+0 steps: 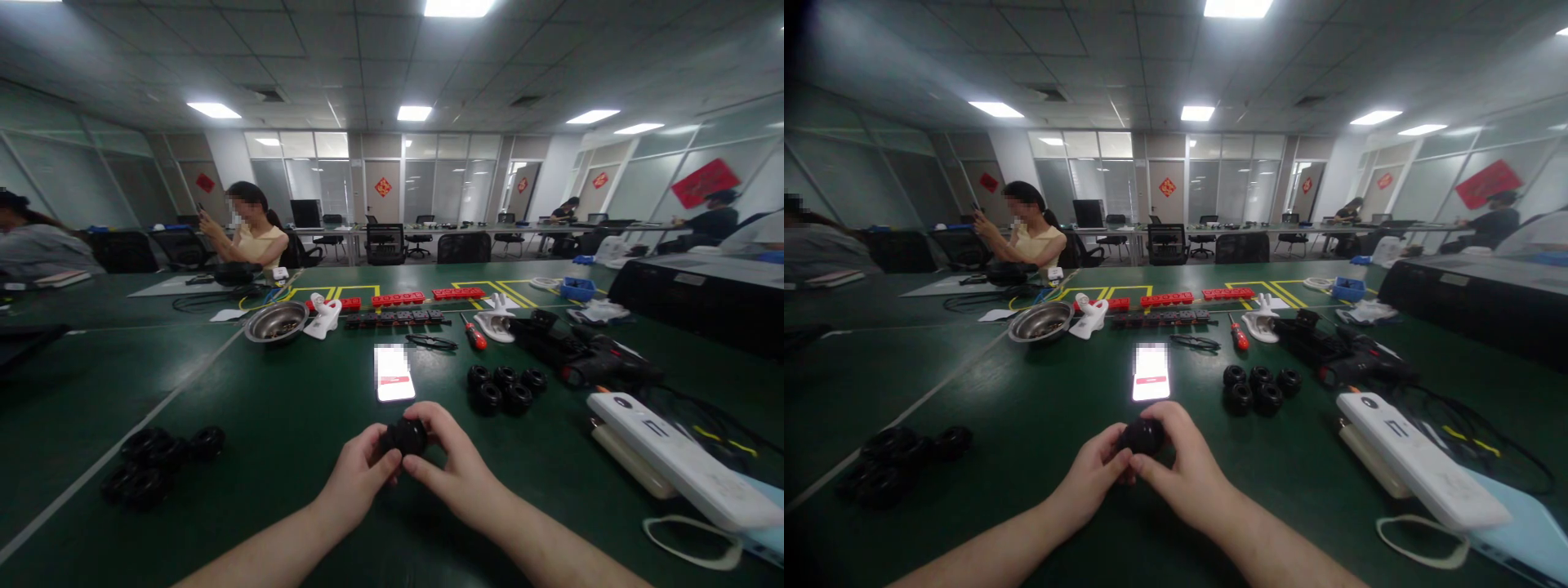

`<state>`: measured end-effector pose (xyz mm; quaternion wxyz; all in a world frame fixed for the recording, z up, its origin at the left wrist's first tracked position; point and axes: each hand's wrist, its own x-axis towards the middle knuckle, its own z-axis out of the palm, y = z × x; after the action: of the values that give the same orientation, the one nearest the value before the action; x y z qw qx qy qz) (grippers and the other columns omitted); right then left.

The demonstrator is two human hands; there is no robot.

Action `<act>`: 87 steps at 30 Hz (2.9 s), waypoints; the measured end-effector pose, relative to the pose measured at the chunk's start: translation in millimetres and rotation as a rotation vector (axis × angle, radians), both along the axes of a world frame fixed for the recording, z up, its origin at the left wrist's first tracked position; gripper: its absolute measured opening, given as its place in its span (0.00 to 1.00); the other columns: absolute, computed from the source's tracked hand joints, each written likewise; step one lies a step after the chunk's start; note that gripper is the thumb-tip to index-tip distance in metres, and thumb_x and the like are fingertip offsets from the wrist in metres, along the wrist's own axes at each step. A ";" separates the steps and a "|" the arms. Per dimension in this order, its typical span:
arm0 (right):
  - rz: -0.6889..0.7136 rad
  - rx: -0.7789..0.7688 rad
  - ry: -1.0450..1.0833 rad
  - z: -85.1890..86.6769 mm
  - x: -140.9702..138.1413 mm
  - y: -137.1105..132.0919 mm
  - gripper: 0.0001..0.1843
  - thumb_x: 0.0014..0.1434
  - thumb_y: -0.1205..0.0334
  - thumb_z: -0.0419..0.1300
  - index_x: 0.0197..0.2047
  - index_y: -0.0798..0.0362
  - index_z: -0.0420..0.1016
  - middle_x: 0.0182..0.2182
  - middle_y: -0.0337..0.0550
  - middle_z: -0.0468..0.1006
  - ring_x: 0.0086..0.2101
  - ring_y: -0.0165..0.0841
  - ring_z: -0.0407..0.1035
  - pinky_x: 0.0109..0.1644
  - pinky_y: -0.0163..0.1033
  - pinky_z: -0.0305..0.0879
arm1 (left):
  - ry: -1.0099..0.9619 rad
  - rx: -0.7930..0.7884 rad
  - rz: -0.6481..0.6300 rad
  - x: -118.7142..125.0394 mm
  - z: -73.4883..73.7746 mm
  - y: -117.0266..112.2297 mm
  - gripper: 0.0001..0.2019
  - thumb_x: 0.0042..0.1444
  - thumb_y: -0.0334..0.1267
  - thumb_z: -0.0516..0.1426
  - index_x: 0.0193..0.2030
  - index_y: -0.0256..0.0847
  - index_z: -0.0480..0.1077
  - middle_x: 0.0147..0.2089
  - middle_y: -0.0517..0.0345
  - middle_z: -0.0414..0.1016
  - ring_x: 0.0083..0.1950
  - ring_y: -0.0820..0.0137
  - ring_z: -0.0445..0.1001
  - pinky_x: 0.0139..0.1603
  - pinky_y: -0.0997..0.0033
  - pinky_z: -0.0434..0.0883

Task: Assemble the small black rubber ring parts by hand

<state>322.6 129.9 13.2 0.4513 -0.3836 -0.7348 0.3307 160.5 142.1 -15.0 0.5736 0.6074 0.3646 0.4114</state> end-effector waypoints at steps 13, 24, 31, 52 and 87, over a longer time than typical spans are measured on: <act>-0.011 -0.197 0.114 -8.4 -6.7 -0.3 0.22 0.47 0.71 0.58 0.46 0.50 0.61 0.43 0.44 0.66 0.42 0.35 0.63 0.46 0.43 0.62 | -0.003 0.027 0.132 -0.1 -3.4 2.6 0.22 0.51 0.53 0.50 0.44 0.37 0.59 0.28 0.60 0.66 0.25 0.74 0.64 0.23 0.76 0.60; -0.062 -0.076 0.121 -8.2 -5.8 1.5 0.21 0.44 0.72 0.60 0.42 0.49 0.62 0.39 0.41 0.67 0.42 0.35 0.64 0.47 0.43 0.63 | -0.093 -0.029 0.054 -0.6 -0.4 -1.2 0.22 0.49 0.45 0.56 0.49 0.40 0.56 0.39 0.54 0.68 0.33 0.71 0.67 0.28 0.74 0.64; -0.017 0.089 -0.137 2.9 0.6 -5.2 0.21 0.49 0.68 0.59 0.48 0.46 0.67 0.49 0.45 0.66 0.49 0.39 0.60 0.52 0.47 0.58 | -0.053 -0.095 0.004 -0.3 -7.9 8.3 0.29 0.36 0.61 0.56 0.34 0.37 0.58 0.22 0.65 0.62 0.19 0.77 0.62 0.20 0.77 0.60; -0.029 -0.304 0.065 -9.2 0.2 12.6 0.20 0.47 0.64 0.59 0.45 0.54 0.65 0.30 0.40 0.71 0.27 0.30 0.66 0.31 0.38 0.64 | 0.065 -0.068 0.119 2.4 -4.6 5.5 0.20 0.52 0.54 0.46 0.41 0.39 0.58 0.23 0.65 0.65 0.17 0.78 0.65 0.15 0.81 0.56; 0.073 -0.101 -0.053 1.4 2.8 4.4 0.23 0.45 0.71 0.59 0.47 0.48 0.65 0.44 0.43 0.67 0.44 0.36 0.62 0.47 0.43 0.61 | -0.036 -0.061 0.137 0.5 -1.1 2.6 0.23 0.51 0.54 0.49 0.39 0.32 0.65 0.21 0.60 0.67 0.20 0.74 0.66 0.21 0.75 0.61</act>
<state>325.4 134.3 14.6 0.3995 -0.3874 -0.7423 0.3733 161.0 144.6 -16.2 0.5689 0.5556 0.4071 0.4493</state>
